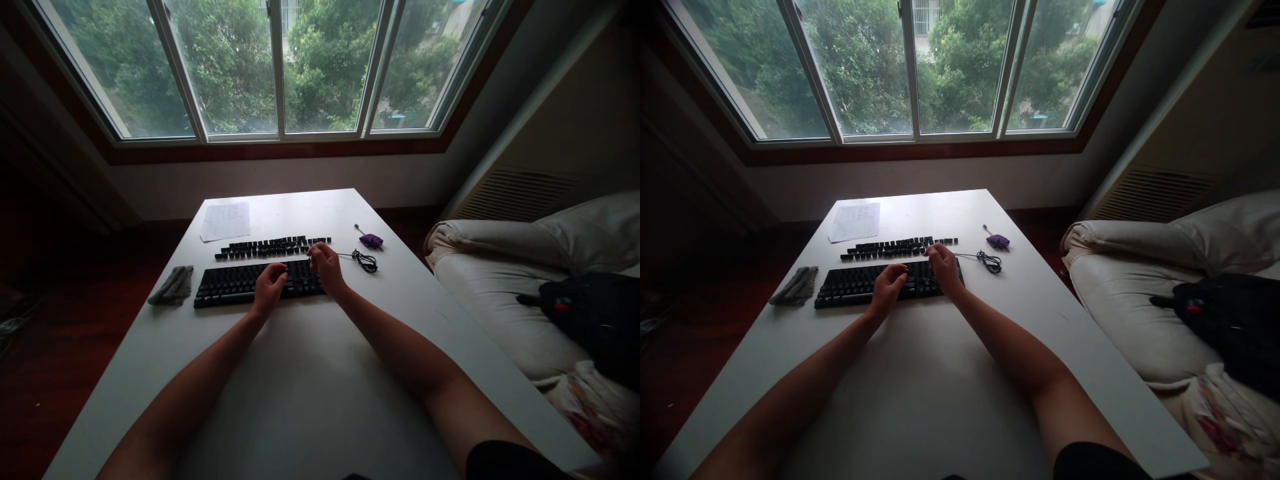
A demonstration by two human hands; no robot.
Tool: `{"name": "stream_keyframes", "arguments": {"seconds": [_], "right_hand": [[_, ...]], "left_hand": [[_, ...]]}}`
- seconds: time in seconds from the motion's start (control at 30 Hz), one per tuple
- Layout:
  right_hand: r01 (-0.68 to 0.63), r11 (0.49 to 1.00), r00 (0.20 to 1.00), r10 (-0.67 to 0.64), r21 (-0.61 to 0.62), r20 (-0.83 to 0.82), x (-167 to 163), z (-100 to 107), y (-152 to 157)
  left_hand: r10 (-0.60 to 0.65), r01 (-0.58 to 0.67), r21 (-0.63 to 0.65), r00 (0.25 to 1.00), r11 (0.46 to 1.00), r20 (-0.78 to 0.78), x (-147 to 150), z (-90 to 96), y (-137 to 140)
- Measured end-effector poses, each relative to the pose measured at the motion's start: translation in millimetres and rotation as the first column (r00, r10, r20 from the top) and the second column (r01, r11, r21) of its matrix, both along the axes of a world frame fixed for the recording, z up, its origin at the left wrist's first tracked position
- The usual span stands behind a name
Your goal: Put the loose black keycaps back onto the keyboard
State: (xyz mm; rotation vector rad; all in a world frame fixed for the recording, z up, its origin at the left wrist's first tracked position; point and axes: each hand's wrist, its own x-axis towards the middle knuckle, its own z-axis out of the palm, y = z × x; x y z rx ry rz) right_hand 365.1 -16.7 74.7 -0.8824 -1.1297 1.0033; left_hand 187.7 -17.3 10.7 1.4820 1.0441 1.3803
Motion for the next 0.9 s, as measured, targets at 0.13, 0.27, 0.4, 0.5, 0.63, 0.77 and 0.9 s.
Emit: {"name": "stream_keyframes", "arguments": {"seconds": [0.13,0.27,0.4,0.5,0.63,0.77,0.9], "right_hand": [[-0.044,0.995,0.957,0.018,0.085,0.288,-1.2,-2.7,-4.9],[-0.127,0.984,0.905,0.064,0.123,0.421,-3.0,-2.4,-7.2],[-0.149,0.975,0.860,0.045,0.166,0.508,-2.0,-1.3,-7.7],[-0.140,0.971,0.837,0.010,0.196,0.547,-0.6,-1.8,-6.9],[-0.165,0.965,0.784,0.004,0.203,0.621,-0.1,-7.0,-4.2],[-0.202,0.958,0.715,0.003,0.203,0.699,-0.8,-14.5,-1.9],[-0.188,0.958,0.718,-0.015,0.215,0.695,-1.5,-18.5,-1.7]], "left_hand": [[-0.011,0.014,-0.032,0.996,0.999,0.092,-1.2,0.8,3.4],[-0.015,0.017,-0.029,0.996,0.999,0.089,-0.6,5.7,1.2],[-0.034,0.037,-0.032,0.995,0.999,0.090,-0.2,9.7,-1.7],[-0.037,0.041,-0.045,0.995,0.998,0.087,-0.9,10.6,-2.0],[-0.036,0.041,-0.047,0.994,0.998,0.102,-1.9,8.6,-0.2],[-0.039,0.044,-0.038,0.993,0.998,0.115,-2.3,5.2,2.6],[-0.051,0.055,-0.032,0.994,0.998,0.101,-2.2,4.9,2.8]]}}
